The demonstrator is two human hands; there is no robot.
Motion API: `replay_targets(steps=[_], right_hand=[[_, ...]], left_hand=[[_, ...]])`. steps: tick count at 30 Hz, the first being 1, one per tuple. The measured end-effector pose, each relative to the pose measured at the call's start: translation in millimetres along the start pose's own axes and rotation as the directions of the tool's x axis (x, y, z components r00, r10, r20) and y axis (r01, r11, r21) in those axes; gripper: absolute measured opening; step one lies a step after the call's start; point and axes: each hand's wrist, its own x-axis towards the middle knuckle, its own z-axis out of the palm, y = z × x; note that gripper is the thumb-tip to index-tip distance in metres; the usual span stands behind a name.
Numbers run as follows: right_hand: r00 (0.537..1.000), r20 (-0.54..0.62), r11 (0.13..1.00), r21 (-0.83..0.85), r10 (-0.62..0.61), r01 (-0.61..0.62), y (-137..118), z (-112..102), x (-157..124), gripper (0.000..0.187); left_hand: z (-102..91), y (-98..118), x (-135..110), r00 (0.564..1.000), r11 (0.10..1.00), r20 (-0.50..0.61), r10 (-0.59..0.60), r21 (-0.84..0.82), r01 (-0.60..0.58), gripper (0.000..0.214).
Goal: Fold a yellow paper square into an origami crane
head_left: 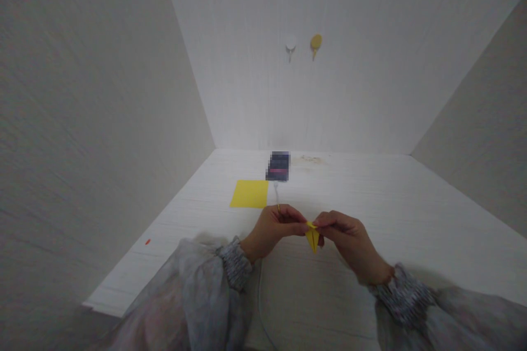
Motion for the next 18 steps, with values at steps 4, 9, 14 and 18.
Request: replay_targets(steps=[4, 9, 14, 18], right_hand=[[1.0, 0.008, 0.998, -0.055, -0.008, 0.008, -1, -1, 0, 0.002], [1.0, 0.004, 0.996, -0.089, 0.006, -0.005, -3, -3, 1, 0.014], [0.99, -0.064, 0.969, -0.209, 0.123, -0.134, -6, 0, 8, 0.015], [0.987, -0.07, 0.945, -0.287, 0.143, -0.157, -8, 3, 10, 0.016]], left_hand=[[-0.3, -1, 1, 1.0, 1.0, -0.015, -0.012, 0.028, 0.012, 0.02], [0.7, 0, 1, 0.999, 0.997, -0.031, 0.031, 0.065, -0.029, 0.021], [2.5, 3, 2, 0.996, 0.981, -0.055, 0.077, 0.184, -0.065, 0.021], [1.5, 1, 4, 0.995, 0.984, -0.049, 0.089, 0.156, -0.08, 0.025]])
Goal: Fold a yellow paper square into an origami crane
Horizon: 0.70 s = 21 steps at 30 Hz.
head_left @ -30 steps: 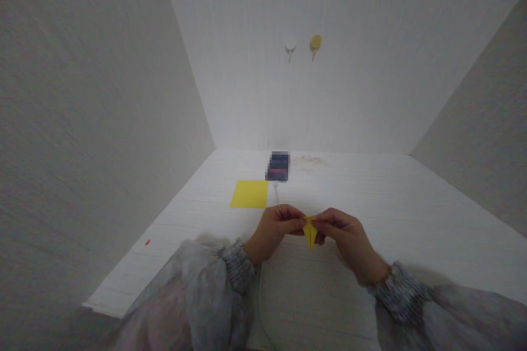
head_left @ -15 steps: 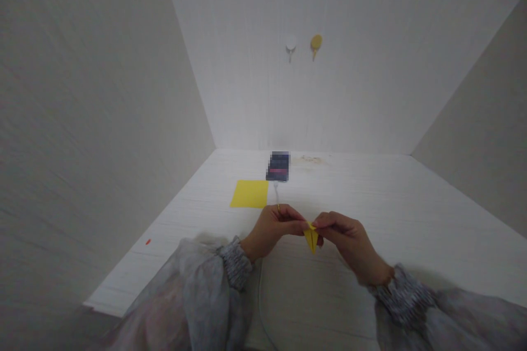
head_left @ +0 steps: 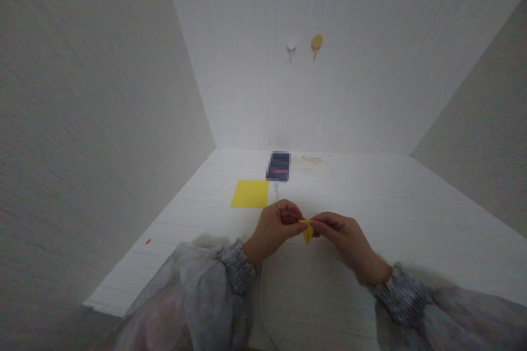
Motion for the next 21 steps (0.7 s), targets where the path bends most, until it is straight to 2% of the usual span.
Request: replay_targets(steps=[5, 12, 18, 21], right_hand=[[1.0, -0.028, 1.0, -0.026, -0.007, 0.006, -0.5, 1.4, -2.4, 0.017], [0.998, -0.058, 0.99, -0.142, -0.016, 0.008, -2.6, 4.5, -5.9, 0.017], [0.994, -0.097, 0.992, -0.109, 0.045, -0.056, -4.3, 9.0, -4.6, 0.017], [0.994, -0.046, 0.993, -0.071, 0.094, -0.097, -1.4, 7.2, -1.6, 0.019]], left_hand=[[-0.7, -2.9, 0.6, 0.999, 0.997, -0.024, -0.043, -0.058, 0.042, 0.039], [1.2, -0.6, -1.8, 0.995, 0.995, -0.068, -0.074, -0.068, 0.069, 0.042], [3.0, -4.0, 0.6, 0.993, 0.998, -0.101, -0.054, -0.047, 0.049, 0.044], [1.3, -7.0, 2.9, 0.993, 0.998, -0.102, -0.057, -0.027, 0.054, 0.042]])
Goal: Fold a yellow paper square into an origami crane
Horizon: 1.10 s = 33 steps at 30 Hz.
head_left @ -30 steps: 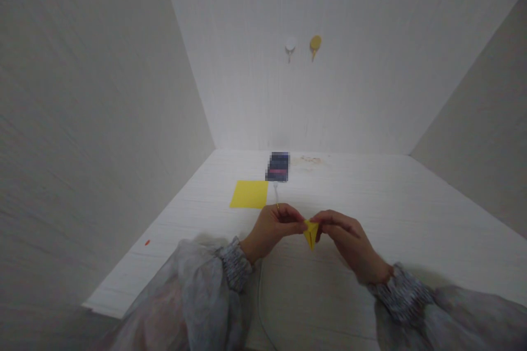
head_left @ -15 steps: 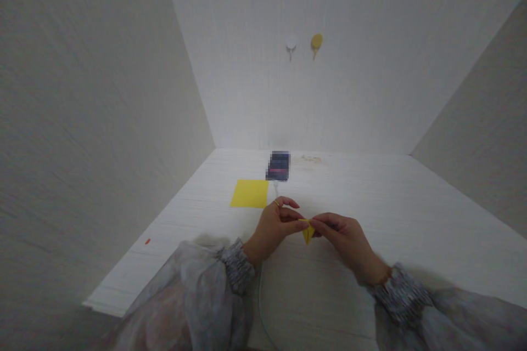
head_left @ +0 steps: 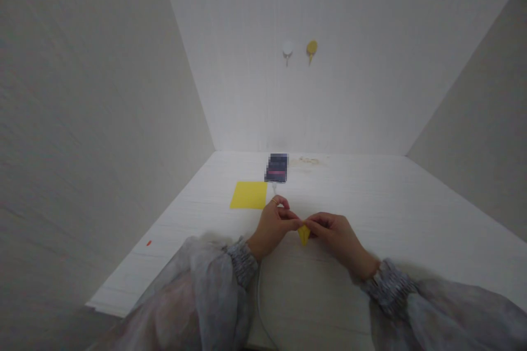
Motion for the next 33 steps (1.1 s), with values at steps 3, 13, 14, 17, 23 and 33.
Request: replay_targets(steps=[3, 13, 14, 17, 23, 33], right_hand=[[0.995, 0.09, 0.999, 0.032, 0.04, -0.043, 3.8, -4.0, 4.2, 0.021], [0.99, 0.122, 0.996, 0.041, 0.069, -0.074, 8.4, -8.0, 4.0, 0.016], [0.99, 0.125, 0.997, 0.028, 0.07, -0.074, 8.3, -8.3, 3.8, 0.017], [0.986, 0.146, 0.997, -0.005, 0.081, -0.081, 6.8, -8.6, 3.3, 0.019], [0.986, 0.15, 0.997, 0.011, 0.077, -0.08, 5.3, -7.1, 1.7, 0.019], [0.969, 0.206, 0.977, 0.138, 0.133, -0.164, 7.7, -7.3, 0.7, 0.019]], left_hand=[[-2.3, -2.7, 2.1, 1.0, 0.999, 0.004, 0.013, 0.036, -0.013, 0.041], [-5.5, -7.4, 3.2, 0.993, 0.997, 0.107, -0.039, 0.074, 0.032, 0.041], [-6.4, -8.0, 3.9, 0.99, 0.996, 0.127, -0.059, 0.072, 0.051, 0.041], [-8.5, -9.8, 6.1, 0.98, 0.993, 0.165, -0.112, 0.062, 0.103, 0.04], [-8.3, -8.6, 5.5, 0.981, 0.995, 0.181, -0.067, 0.09, 0.052, 0.044], [-4.7, -5.6, 3.0, 0.995, 0.994, 0.099, -0.021, 0.109, 0.01, 0.045]])
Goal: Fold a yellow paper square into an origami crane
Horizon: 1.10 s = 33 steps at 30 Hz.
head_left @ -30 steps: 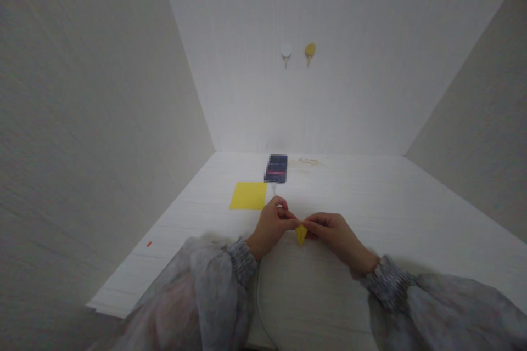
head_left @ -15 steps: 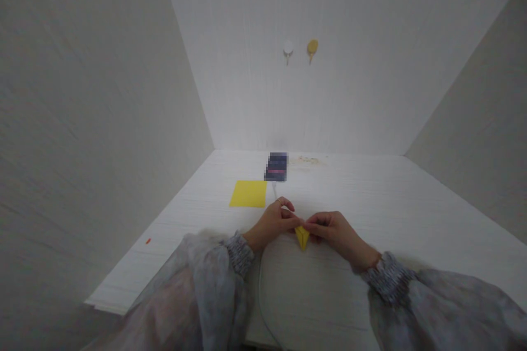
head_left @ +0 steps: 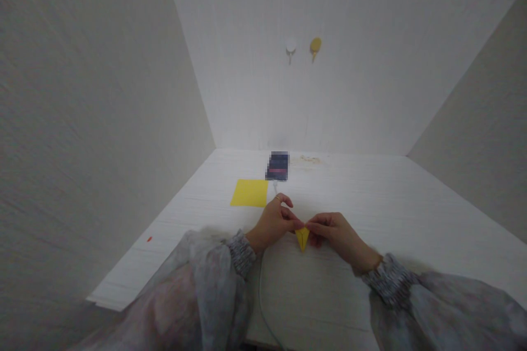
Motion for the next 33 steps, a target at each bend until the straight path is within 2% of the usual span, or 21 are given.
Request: replay_targets(steps=[10, 15, 18, 22, 26, 28, 33], right_hand=[[0.999, -0.036, 0.998, 0.061, -0.017, 0.019, 6, -5, 5, 0.019], [0.999, -0.023, 0.996, 0.087, -0.033, 0.034, 8, -5, 5, 0.018], [0.998, -0.014, 0.996, 0.06, -0.059, 0.059, 8, -5, 6, 0.02], [0.986, -0.042, 0.987, -0.036, -0.16, 0.159, 6, -4, 6, 0.021], [0.961, -0.06, 0.962, -0.072, -0.269, 0.264, 4, -3, 4, 0.019], [0.959, -0.068, 0.96, -0.077, -0.275, 0.27, 2, -2, 3, 0.02], [0.968, -0.112, 0.974, -0.044, -0.224, 0.22, -4, -1, 3, 0.022]], left_hand=[[-3.2, -1, -1, 0.995, 0.987, 0.079, -0.059, -0.143, 0.07, 0.044], [-2.1, -1, -1, 0.998, 0.988, 0.049, -0.047, -0.145, 0.054, 0.046], [-2.5, 0, -1, 0.997, 0.982, 0.07, -0.043, -0.178, 0.055, 0.043], [-4.1, 2, -2, 0.997, 0.98, 0.067, -0.047, -0.191, 0.059, 0.037], [-4.0, 3, -2, 0.998, 0.985, 0.0, -0.062, -0.164, 0.061, 0.034], [-3.3, 3, -1, 0.999, 0.985, -0.009, -0.053, -0.166, 0.05, 0.034], [-0.4, 6, -1, 0.998, 0.979, 0.059, 0.001, -0.205, 0.011, 0.042]])
